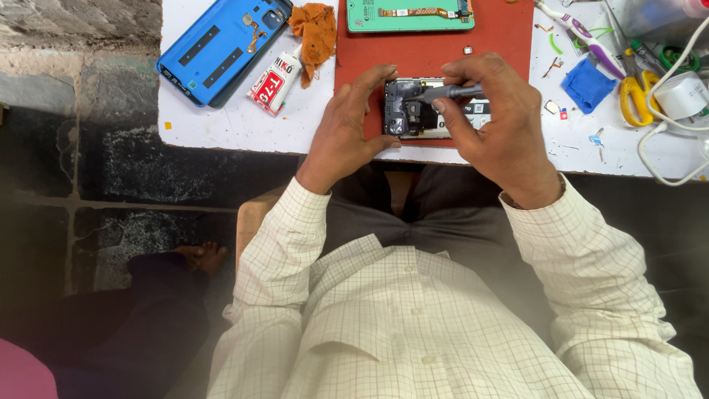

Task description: The person repairs a smartphone at a workbench, using a screwdriver to unscrew and tighten screws on the phone's exposed internals. They handle a small camera module component, wipe parts with a blue cloth, and reposition the phone body while working on the red mat.

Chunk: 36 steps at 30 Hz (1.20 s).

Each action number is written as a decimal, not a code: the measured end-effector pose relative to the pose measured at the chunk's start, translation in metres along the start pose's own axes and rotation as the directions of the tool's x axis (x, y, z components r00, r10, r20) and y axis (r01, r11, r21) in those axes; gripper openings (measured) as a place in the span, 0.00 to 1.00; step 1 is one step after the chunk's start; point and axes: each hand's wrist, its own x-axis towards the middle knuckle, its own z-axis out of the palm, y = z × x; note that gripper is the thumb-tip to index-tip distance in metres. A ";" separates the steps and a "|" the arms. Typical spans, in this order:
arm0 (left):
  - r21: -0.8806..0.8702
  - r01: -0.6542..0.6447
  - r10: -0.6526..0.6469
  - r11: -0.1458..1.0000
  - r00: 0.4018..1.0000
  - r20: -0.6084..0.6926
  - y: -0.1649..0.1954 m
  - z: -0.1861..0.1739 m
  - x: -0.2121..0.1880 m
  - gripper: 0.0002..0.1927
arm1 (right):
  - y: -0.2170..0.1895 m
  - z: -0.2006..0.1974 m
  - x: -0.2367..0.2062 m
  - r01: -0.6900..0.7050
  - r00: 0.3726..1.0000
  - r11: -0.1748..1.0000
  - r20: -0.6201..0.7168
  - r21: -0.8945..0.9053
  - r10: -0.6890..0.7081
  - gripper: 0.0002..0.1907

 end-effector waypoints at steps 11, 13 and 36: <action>0.019 -0.051 0.052 0.999 0.999 -0.004 -0.001 0.003 0.002 0.55 | 0.002 0.013 0.011 -0.002 0.999 1.000 0.051 0.011 0.001 0.17; 0.020 -0.039 0.039 0.999 0.999 0.005 0.000 0.004 0.002 0.55 | 0.003 0.014 0.012 -0.009 0.998 0.999 0.056 0.038 0.007 0.17; 0.150 -0.004 0.042 0.989 0.967 -0.253 -0.021 -0.001 0.047 0.56 | 0.004 0.022 0.067 0.111 0.948 0.936 0.320 -0.333 0.001 0.32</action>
